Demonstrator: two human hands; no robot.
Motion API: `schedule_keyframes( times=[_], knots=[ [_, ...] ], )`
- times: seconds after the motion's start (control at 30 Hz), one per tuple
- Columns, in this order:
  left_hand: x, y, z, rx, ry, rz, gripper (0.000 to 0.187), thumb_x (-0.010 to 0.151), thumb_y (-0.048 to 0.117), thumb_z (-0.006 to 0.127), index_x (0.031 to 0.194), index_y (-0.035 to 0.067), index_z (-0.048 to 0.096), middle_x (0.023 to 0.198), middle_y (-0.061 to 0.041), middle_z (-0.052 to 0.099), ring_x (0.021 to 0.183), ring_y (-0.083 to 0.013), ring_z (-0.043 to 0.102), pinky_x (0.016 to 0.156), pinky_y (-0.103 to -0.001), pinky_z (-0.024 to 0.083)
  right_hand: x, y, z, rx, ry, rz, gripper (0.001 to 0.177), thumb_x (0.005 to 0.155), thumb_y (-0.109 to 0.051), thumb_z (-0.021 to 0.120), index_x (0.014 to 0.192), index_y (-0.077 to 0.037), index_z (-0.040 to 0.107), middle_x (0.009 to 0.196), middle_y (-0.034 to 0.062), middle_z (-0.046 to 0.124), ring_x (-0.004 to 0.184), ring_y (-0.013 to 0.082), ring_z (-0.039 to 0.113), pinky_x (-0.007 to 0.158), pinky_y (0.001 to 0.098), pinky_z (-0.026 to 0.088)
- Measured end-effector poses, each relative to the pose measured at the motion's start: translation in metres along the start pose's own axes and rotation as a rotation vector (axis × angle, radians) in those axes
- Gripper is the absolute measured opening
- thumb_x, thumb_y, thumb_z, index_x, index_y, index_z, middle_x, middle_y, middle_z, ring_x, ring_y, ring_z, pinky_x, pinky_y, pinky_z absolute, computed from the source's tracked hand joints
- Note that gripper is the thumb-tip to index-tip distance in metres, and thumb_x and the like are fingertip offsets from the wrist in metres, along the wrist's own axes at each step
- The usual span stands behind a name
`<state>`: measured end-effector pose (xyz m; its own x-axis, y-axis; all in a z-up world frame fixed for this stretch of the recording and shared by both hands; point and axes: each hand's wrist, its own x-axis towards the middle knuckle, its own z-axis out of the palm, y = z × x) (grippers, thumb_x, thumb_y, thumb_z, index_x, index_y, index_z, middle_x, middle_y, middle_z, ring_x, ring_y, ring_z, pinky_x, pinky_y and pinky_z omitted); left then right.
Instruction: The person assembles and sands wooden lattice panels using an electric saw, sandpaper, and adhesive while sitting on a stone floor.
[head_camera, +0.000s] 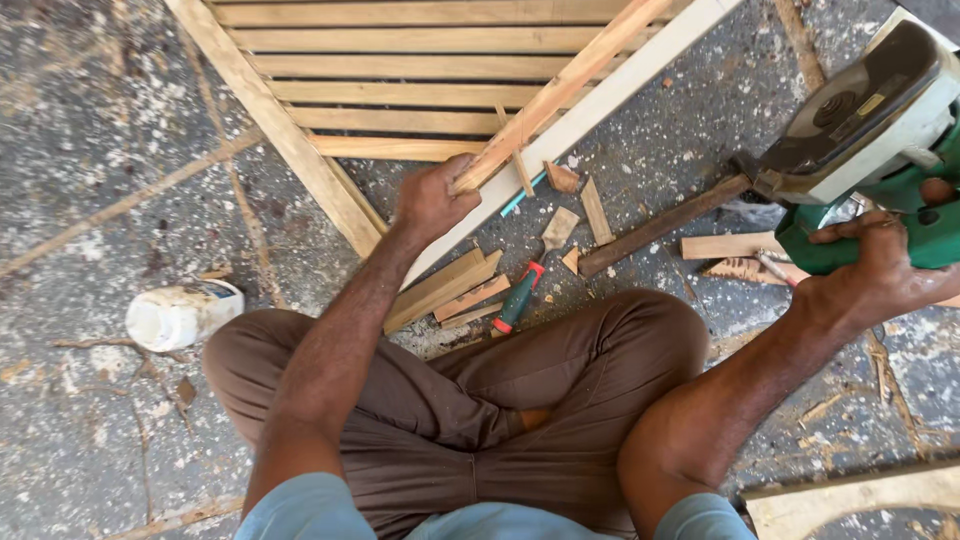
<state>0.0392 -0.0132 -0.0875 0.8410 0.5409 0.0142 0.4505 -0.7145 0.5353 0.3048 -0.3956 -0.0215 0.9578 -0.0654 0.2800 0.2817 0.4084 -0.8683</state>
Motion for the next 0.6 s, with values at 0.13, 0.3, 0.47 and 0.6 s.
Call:
schedule_keyframes(
  times=[0.13, 0.3, 0.47, 0.6],
  knots=[
    [0.012, -0.008, 0.021, -0.045, 0.003, -0.050, 0.061, 0.081, 0.030, 0.081, 0.137, 0.014, 0.065, 0.095, -0.011, 0.078, 0.079, -0.0231, 0.076, 0.078, -0.039, 0.063, 0.002, 0.007, 0.000, -0.044, 0.002, 0.010, 0.039, 0.090, 0.012, 0.060, 0.129, 0.012, 0.055, 0.102, 0.0245, 0.061, 0.062, 0.0282, 0.061, 0.048, 0.0377, 0.056],
    [0.014, -0.015, 0.031, -0.110, 0.025, -0.117, 0.060, 0.081, 0.028, 0.081, 0.136, 0.013, 0.065, 0.090, -0.010, 0.076, 0.072, -0.0237, 0.073, 0.067, -0.040, 0.063, -0.009, 0.010, 0.021, -0.064, -0.081, 0.046, 0.041, 0.091, 0.010, 0.063, 0.131, 0.013, 0.056, 0.089, 0.0218, 0.056, 0.057, 0.0274, 0.057, 0.050, 0.0383, 0.056],
    [0.024, -0.002, 0.038, -0.210, -0.025, -0.160, 0.053, 0.084, 0.026, 0.078, 0.134, 0.010, 0.065, 0.080, -0.006, 0.073, 0.061, -0.0159, 0.068, 0.057, -0.034, 0.061, -0.027, 0.002, 0.050, -0.079, -0.183, 0.059, 0.040, 0.087, 0.013, 0.056, 0.127, 0.013, 0.054, 0.109, 0.0177, 0.063, 0.062, 0.0287, 0.059, 0.054, 0.0419, 0.059],
    [0.022, -0.001, 0.047, -0.259, 0.002, -0.123, 0.055, 0.084, 0.024, 0.080, 0.133, 0.008, 0.064, 0.077, -0.006, 0.073, 0.063, -0.0153, 0.070, 0.061, -0.034, 0.061, -0.041, -0.003, 0.078, -0.097, -0.231, 0.115, 0.040, 0.088, 0.010, 0.058, 0.126, 0.019, 0.061, 0.097, 0.0272, 0.063, 0.056, 0.0293, 0.060, 0.053, 0.0409, 0.058]
  ],
)
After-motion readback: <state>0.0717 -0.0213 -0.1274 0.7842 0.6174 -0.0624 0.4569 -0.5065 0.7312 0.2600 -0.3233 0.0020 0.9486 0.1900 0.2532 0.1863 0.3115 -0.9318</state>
